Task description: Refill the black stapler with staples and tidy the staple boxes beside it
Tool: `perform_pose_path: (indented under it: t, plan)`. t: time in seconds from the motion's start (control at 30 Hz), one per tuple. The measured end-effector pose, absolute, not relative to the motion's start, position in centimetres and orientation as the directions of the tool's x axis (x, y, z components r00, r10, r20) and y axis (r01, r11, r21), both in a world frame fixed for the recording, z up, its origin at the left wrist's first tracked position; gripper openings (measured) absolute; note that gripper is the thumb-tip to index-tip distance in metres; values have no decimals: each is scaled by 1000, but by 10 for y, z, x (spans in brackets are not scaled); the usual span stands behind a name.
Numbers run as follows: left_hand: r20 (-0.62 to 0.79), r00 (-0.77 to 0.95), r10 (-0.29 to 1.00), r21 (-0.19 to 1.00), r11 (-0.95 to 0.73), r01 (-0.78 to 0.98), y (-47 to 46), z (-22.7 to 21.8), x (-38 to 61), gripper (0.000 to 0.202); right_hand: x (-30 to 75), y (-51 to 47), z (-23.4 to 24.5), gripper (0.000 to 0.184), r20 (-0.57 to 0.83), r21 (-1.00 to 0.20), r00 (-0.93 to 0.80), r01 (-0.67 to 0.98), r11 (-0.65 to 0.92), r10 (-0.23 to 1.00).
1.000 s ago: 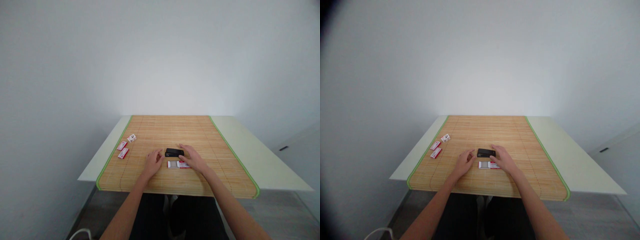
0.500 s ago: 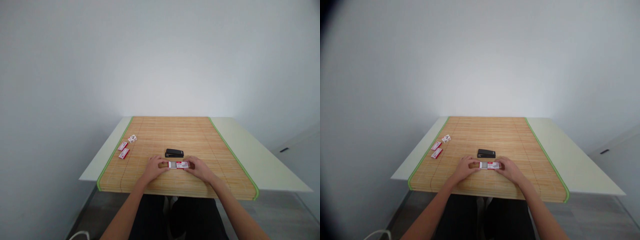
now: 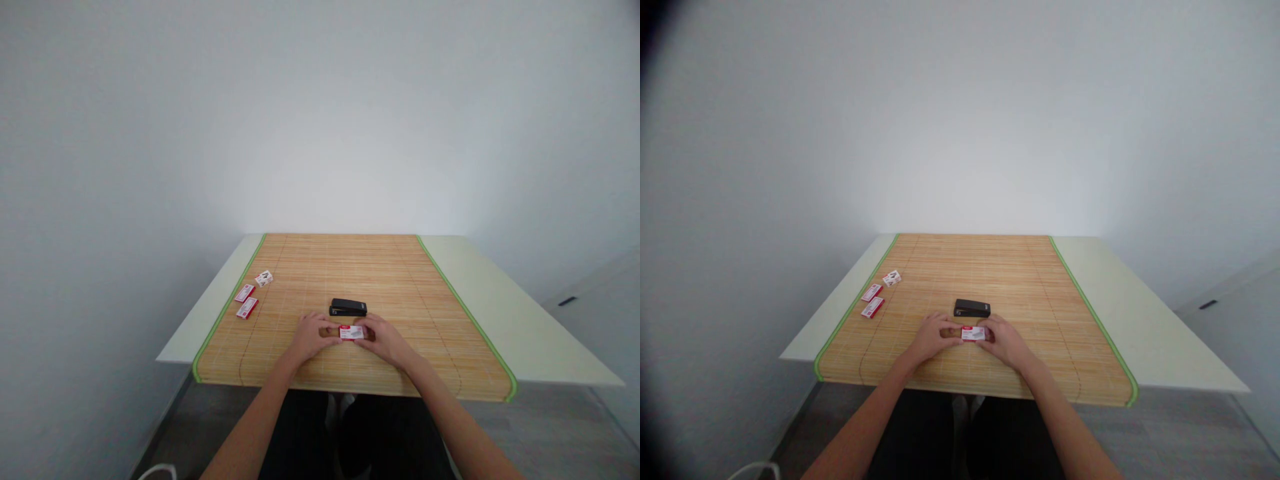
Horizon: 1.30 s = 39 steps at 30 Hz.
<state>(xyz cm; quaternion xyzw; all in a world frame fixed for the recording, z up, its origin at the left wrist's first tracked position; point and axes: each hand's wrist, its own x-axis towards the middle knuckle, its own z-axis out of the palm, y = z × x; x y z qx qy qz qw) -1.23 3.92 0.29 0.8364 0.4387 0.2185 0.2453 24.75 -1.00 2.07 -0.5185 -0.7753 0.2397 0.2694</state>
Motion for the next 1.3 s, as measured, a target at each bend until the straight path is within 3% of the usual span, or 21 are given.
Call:
perform_pose_path:
  t: [0.2, 0.33, 0.43, 0.6, 0.77, 0.97, 1.17, 1.3]
  plan:
    - [179, 522, 834, 621, -507, 598, 37, 4, -13, 37, 255, -4, 14, 27, 176, -655, -298, 676, 337, 938]
    - [182, 520, 835, 616, -509, 601, 35, 6, -13, 35, 266, 18, 15, 37, 308, -646, -130, 699, 307, 943]
    - [169, 528, 832, 618, -506, 601, 35, 7, -14, 34, 269, 36, 14, 45, 354, -633, -162, 684, 364, 921]
    - [182, 536, 824, 631, -516, 580, 33, 10, -17, 32, 266, 37, 8, 36, 312, -644, -185, 680, 351, 932]
    - [218, 509, 833, 619, -521, 588, 32, 12, -19, 30, 261, 9, 1, 33, 354, -655, -8, 712, 255, 935]
    - [264, 351, 899, 549, -439, 712, 14, 6, -18, 28, 252, -17, -7, 38, 379, -666, 147, 729, 159, 913]
    - [227, 304, 925, 553, -379, 742, -4, 2, -16, 48, 243, -26, -8, 36, 380, -683, 184, 717, 140, 907]
    - [179, 373, 910, 608, -400, 685, 12, 7, -24, 78, 238, -33, -9, 37, 364, -687, 194, 717, 122, 911]
